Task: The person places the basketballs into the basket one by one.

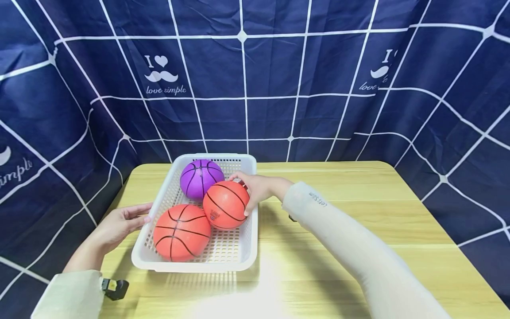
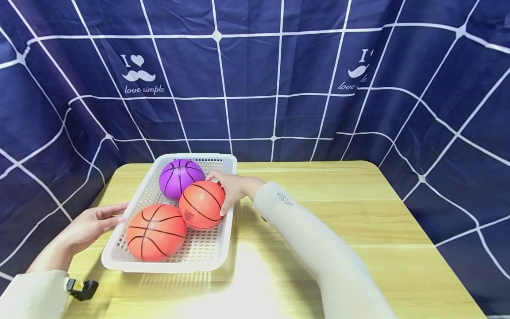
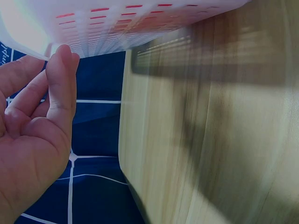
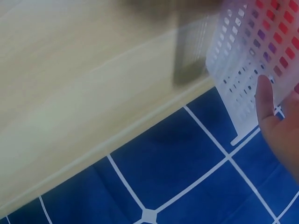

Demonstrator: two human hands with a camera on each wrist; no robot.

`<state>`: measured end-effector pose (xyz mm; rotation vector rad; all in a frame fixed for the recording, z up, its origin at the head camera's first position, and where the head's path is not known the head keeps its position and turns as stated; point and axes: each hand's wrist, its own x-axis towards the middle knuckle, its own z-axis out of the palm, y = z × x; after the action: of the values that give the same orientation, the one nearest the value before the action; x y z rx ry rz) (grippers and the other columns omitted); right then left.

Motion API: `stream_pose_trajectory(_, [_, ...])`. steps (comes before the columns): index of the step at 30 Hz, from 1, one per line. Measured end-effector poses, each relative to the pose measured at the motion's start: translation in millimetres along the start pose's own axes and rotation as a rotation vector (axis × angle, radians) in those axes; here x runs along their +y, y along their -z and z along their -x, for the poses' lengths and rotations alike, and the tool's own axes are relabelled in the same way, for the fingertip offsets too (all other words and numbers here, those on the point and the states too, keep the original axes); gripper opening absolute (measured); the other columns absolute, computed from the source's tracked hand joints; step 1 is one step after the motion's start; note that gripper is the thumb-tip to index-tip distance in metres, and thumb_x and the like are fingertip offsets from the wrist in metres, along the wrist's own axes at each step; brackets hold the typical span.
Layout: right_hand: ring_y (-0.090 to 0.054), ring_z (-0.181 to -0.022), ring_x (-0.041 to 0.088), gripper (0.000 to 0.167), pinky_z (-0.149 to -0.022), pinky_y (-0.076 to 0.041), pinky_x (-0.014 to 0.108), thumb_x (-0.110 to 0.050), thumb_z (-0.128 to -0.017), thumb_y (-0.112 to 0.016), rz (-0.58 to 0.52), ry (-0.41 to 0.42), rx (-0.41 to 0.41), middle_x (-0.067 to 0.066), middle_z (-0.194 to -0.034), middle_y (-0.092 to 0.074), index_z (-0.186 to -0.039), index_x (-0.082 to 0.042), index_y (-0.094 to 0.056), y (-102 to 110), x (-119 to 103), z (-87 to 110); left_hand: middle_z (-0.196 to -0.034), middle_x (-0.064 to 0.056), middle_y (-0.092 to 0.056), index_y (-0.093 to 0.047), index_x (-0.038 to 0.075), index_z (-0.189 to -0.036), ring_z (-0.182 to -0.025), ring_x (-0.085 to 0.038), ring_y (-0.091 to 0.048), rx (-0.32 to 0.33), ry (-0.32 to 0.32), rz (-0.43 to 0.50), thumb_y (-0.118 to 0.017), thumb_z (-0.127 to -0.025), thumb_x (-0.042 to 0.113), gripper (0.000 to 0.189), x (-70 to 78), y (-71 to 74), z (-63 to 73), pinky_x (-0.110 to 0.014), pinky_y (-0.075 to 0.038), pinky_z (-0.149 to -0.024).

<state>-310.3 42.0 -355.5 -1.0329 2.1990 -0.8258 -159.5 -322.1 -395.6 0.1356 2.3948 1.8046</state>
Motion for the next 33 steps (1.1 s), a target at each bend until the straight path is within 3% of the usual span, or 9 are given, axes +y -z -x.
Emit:
stream_pose_trajectory(8, [-0.046,-0.122,0.025,0.100,-0.103,-0.037,0.034,0.009,-0.058,-0.082,0.038,-0.001,-0.008,0.012,-0.130,-0.048,-0.140,-0.014,-0.030,-3,-4,2.3,-0.126,-0.020,-0.056,-0.034,-0.019,-0.136,-0.099,0.002,-0.057,0.003,0.001,-0.027,-0.059,-0.095,0.007,0.055,0.4,-0.8,0.3,-0.020,-0.049,-0.084])
stream_pose_trajectory(16, [-0.037,-0.126,0.027,0.105,-0.103,-0.035,0.034,0.013,-0.058,-0.079,-0.053,0.040,-0.052,0.013,-0.138,-0.038,-0.144,-0.011,-0.024,-2,-2,3.7,-0.116,0.003,-0.062,-0.032,-0.021,-0.135,-0.099,0.002,-0.057,0.004,-0.006,0.011,-0.059,-0.094,0.005,0.056,-1.0,-1.1,0.9,-0.018,-0.049,-0.083])
stream_pose_trajectory(19, [-0.035,-0.128,0.027,0.107,-0.102,-0.037,0.035,0.011,-0.060,-0.079,-0.102,0.039,-0.070,0.014,-0.140,-0.036,-0.147,-0.011,-0.022,0,0,5.5,-0.115,0.005,-0.062,-0.031,-0.021,-0.135,-0.098,0.001,-0.058,0.000,-0.008,0.021,-0.059,-0.094,0.005,0.056,-1.2,-1.8,0.6,-0.019,-0.049,-0.083])
stream_pose_trajectory(22, [-0.035,-0.130,0.028,0.107,-0.100,-0.039,0.035,0.004,-0.064,-0.082,-0.121,0.018,-0.073,0.012,-0.143,-0.034,-0.149,-0.013,-0.021,2,0,7.1,-0.117,0.000,-0.062,-0.032,-0.021,-0.135,-0.098,0.001,-0.058,-0.001,-0.005,0.014,-0.059,-0.094,0.004,0.055,-1.2,-2.3,0.6,-0.019,-0.050,-0.082])
stream_pose_trajectory(29, [-0.030,-0.133,0.027,0.100,-0.101,-0.039,0.039,-0.007,-0.070,-0.083,-0.172,0.035,-0.035,0.010,-0.146,-0.035,-0.150,-0.014,-0.023,3,2,7.6,-0.130,-0.026,-0.051,-0.032,-0.019,-0.137,-0.099,0.002,-0.057,-0.001,0.021,-0.020,-0.060,-0.094,0.006,0.057,0.2,-2.6,-0.3,-0.019,-0.050,-0.083])
stream_pose_trajectory(33, [-0.031,-0.134,0.030,0.097,-0.103,-0.037,0.044,-0.008,-0.073,-0.082,-0.222,0.062,0.010,0.014,-0.146,-0.035,-0.150,-0.013,-0.024,7,2,10.7,-0.128,-0.020,-0.055,-0.033,-0.020,-0.136,-0.099,0.001,-0.058,-0.013,0.019,-0.023,-0.060,-0.094,0.006,0.057,3.5,-0.6,-0.3,-0.019,-0.049,-0.083])
